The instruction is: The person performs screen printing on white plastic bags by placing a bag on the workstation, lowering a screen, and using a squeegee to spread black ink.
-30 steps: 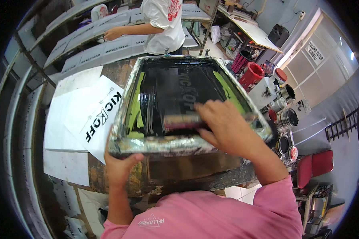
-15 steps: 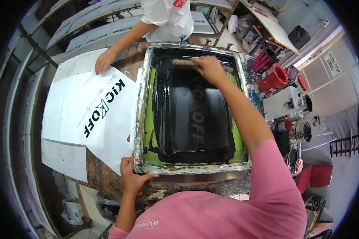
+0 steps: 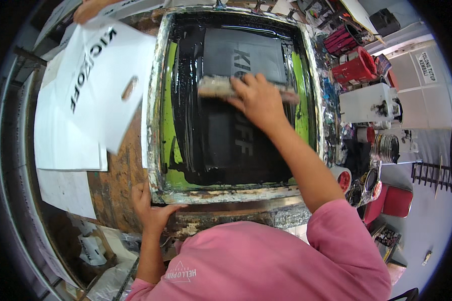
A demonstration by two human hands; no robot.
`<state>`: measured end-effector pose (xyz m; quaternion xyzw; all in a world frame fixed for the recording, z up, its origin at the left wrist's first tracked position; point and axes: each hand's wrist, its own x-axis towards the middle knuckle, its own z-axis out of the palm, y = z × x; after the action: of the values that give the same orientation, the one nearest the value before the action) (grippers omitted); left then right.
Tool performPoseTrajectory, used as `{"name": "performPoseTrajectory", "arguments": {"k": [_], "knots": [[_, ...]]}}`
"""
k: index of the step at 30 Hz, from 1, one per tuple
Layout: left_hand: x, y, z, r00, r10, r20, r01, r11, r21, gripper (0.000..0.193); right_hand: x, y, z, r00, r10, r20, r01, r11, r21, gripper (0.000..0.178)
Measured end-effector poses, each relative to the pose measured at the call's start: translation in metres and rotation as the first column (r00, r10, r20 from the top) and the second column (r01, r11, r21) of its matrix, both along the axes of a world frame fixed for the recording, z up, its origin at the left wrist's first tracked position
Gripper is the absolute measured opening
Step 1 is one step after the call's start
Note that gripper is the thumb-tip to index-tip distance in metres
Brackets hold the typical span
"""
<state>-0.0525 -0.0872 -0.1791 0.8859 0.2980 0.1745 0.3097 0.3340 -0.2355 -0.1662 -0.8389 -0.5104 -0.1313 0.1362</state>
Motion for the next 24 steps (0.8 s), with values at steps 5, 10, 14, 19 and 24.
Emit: {"name": "performPoseTrajectory", "arguments": {"k": [5, 10, 14, 19, 24], "knots": [[0.003, -0.004, 0.005, 0.999, 0.033, 0.021, -0.032, 0.999, -0.044, 0.093, -0.101, -0.063, 0.013, 0.989, 0.030, -0.145, -0.035, 0.999, -0.031, 0.061], [0.002, -0.004, 0.003, 0.997, 0.027, 0.071, -0.023, 0.998, -0.059, 0.091, -0.172, -0.096, 0.042, 0.962, 0.040, -0.270, -0.086, 0.983, -0.160, 0.059], [0.004, -0.003, 0.003, 0.989, -0.013, 0.146, 0.011, 1.000, 0.013, 0.096, -0.170, -0.091, 0.061, 0.954, -0.044, -0.295, -0.030, 0.970, -0.242, 0.055], [0.013, -0.017, 0.033, 0.949, 0.220, 0.224, -0.144, 0.939, -0.314, 0.086, -0.187, -0.097, 0.107, 0.980, -0.001, -0.201, -0.020, 0.995, -0.101, 0.044], [0.038, -0.023, 0.087, 0.713, 0.291, 0.638, 0.078, 0.871, -0.484, 0.098, -0.181, -0.080, 0.188, 0.992, -0.089, 0.086, 0.072, 0.981, 0.181, 0.037]]}}
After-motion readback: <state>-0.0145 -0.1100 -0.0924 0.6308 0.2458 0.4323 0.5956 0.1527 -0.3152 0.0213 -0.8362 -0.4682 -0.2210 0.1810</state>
